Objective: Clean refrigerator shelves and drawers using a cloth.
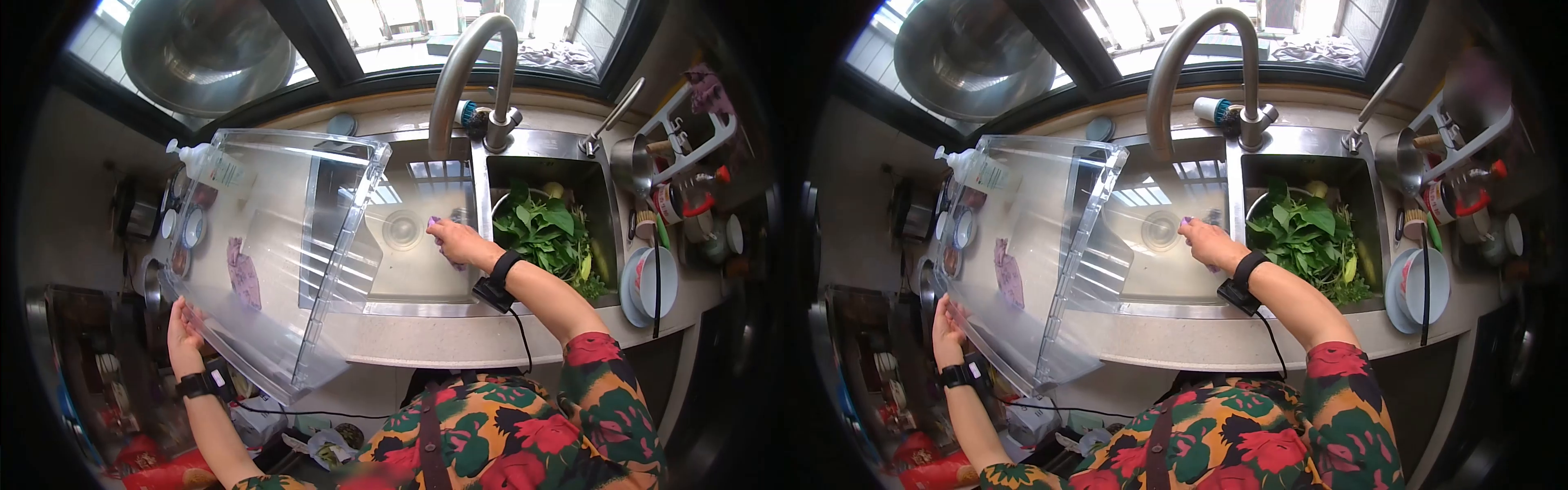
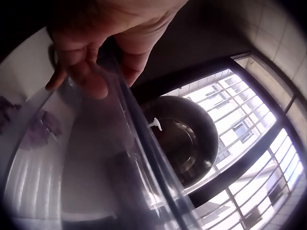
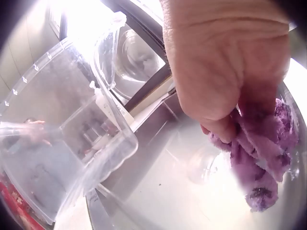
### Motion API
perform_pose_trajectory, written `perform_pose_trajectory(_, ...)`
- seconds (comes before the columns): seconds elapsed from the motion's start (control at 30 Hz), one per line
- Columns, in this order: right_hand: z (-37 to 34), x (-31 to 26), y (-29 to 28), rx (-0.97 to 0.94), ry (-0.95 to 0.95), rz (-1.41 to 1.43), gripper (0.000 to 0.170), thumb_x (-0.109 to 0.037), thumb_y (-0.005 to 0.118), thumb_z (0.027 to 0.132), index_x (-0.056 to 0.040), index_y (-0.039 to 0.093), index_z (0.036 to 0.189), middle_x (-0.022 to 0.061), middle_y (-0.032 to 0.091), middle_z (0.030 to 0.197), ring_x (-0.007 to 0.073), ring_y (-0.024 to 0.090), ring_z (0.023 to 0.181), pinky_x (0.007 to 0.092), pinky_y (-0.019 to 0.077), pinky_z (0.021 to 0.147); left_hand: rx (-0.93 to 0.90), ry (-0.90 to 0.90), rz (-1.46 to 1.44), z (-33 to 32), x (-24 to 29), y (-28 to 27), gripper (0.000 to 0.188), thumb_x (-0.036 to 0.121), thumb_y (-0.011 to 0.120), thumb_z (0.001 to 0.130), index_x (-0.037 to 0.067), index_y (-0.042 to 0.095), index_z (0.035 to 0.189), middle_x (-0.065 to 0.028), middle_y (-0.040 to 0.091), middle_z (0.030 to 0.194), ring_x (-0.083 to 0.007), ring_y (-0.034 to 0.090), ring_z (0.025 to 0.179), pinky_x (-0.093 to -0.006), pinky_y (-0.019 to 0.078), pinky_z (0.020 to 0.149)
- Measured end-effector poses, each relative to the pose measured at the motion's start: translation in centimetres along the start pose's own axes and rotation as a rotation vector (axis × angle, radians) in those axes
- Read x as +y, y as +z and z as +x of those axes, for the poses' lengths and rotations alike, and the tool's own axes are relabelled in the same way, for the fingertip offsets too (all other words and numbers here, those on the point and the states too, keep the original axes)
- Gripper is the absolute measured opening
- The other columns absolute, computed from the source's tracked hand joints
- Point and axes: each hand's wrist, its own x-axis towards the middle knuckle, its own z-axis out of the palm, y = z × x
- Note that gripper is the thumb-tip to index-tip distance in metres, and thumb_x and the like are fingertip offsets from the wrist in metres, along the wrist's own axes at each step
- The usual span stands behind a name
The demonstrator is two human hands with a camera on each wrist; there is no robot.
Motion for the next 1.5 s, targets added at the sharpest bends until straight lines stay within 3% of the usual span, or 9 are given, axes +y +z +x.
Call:
perform_pose_trajectory(0.17,0.5,1.6,2.1,-0.180,-0.053,-0.151,0.029,-0.006,0.049,0.073,-0.0090,0.057,0.101,0.0155,0.059,0.093,0.0295,0.056,0.088,0.0371,0.0442,0.074,-0.114,0.034,0.044,-2.3,0.4,-0.7,0.040,0.022,0.064,0.076,0.001,0.049,0.107,-0.0079,0.051,0.107,-0.0208,0.051,0.093,-0.0295,0.0435,0.079)
perform_pose_trajectory(0.37,0.0,1.7,1.7,-0.205,-0.087,-0.228,0.016,-0.014,0.049,0.075,-0.0091,0.061,0.085,0.0143,0.061,0.081,0.0306,0.058,0.078,0.0375,0.0456,0.068,-0.055,0.644,0.200,-24.4,1.1,6.5,0.035,0.015,0.044,0.086,-0.002,0.042,0.117,-0.0103,0.051,0.111,-0.0180,0.050,0.101,-0.0291,0.0384,0.087)
perform_pose_trajectory(0.43,0.1,1.2,1.0,-0.199,-0.104,-0.294,0.015,-0.015,0.049,0.076,-0.0080,0.061,0.083,0.0142,0.061,0.079,0.0305,0.059,0.077,0.0379,0.0456,0.067,-0.378,0.727,0.341,-30.8,-2.0,9.9,0.036,0.015,0.050,0.079,-0.004,0.048,0.109,-0.0148,0.053,0.106,-0.0204,0.054,0.091,-0.0299,0.0462,0.078)
perform_pose_trajectory(0.5,0.2,1.1,0.4,-0.145,-0.124,-0.403,0.014,-0.015,0.050,0.073,-0.0060,0.060,0.076,0.0136,0.060,0.071,0.0300,0.059,0.072,0.0387,0.0458,0.064,-0.682,0.385,0.317,-34.5,-5.3,15.3,0.034,0.008,0.050,0.075,-0.006,0.051,0.105,-0.0213,0.054,0.102,-0.0296,0.054,0.097,-0.0348,0.0483,0.076)
perform_pose_trajectory(0.53,0.1,1.3,0.2,-0.148,-0.125,-0.404,0.014,-0.015,0.050,0.073,-0.0060,0.060,0.076,0.0136,0.060,0.071,0.0300,0.059,0.072,0.0387,0.0458,0.064,-0.855,-0.058,0.233,-33.8,-6.2,17.3,0.042,0.003,0.049,0.075,-0.007,0.042,0.116,-0.0210,0.049,0.112,-0.0293,0.050,0.105,-0.0346,0.0437,0.085)
perform_pose_trajectory(0.67,-0.5,1.9,-0.4,0.076,-0.286,-0.391,0.009,-0.011,0.052,0.067,-0.0056,0.059,0.068,0.0127,0.060,0.067,0.0288,0.059,0.069,0.0375,0.0464,0.061,-0.684,-0.530,-0.191,-24.1,-16.4,24.2,0.051,0.013,0.050,0.084,-0.004,0.027,0.126,-0.0177,0.036,0.125,-0.0301,0.041,0.112,-0.0368,0.0386,0.091)
perform_pose_trajectory(0.9,-4.5,-0.1,2.6,0.229,-0.339,-0.172,0.036,-0.011,0.056,0.066,-0.0012,0.053,0.100,0.0174,0.049,0.107,0.0313,0.046,0.102,0.0386,0.0403,0.081,-0.358,-0.777,-0.351,-16.1,-25.6,30.7,0.060,0.031,0.041,0.088,0.003,0.012,0.133,-0.0197,0.017,0.136,-0.0344,0.038,0.113,-0.0439,0.0392,0.089)
perform_pose_trajectory(1.2,-6.3,-2.6,4.1,0.081,-0.095,0.554,0.044,0.003,0.047,0.068,-0.0036,0.046,0.112,0.0164,0.049,0.105,0.0308,0.048,0.098,0.0364,0.0401,0.083,-0.257,-0.811,-0.439,-11.6,-27.9,34.3,0.066,0.051,0.028,0.086,0.016,0.004,0.136,-0.0067,0.005,0.142,-0.0297,0.010,0.130,-0.0495,0.0137,0.102)
perform_pose_trajectory(1.5,-2.9,0.9,6.0,0.142,0.160,0.116,0.038,-0.005,0.045,0.074,0.0073,0.044,0.109,0.0315,0.037,0.119,0.0412,0.036,0.112,0.0415,0.0291,0.097,-0.264,-0.867,-0.660,-8.6,-30.2,35.0,0.071,0.053,0.031,0.084,0.010,0.007,0.135,-0.0114,0.009,0.141,-0.0299,0.011,0.129,-0.0487,0.0124,0.102)
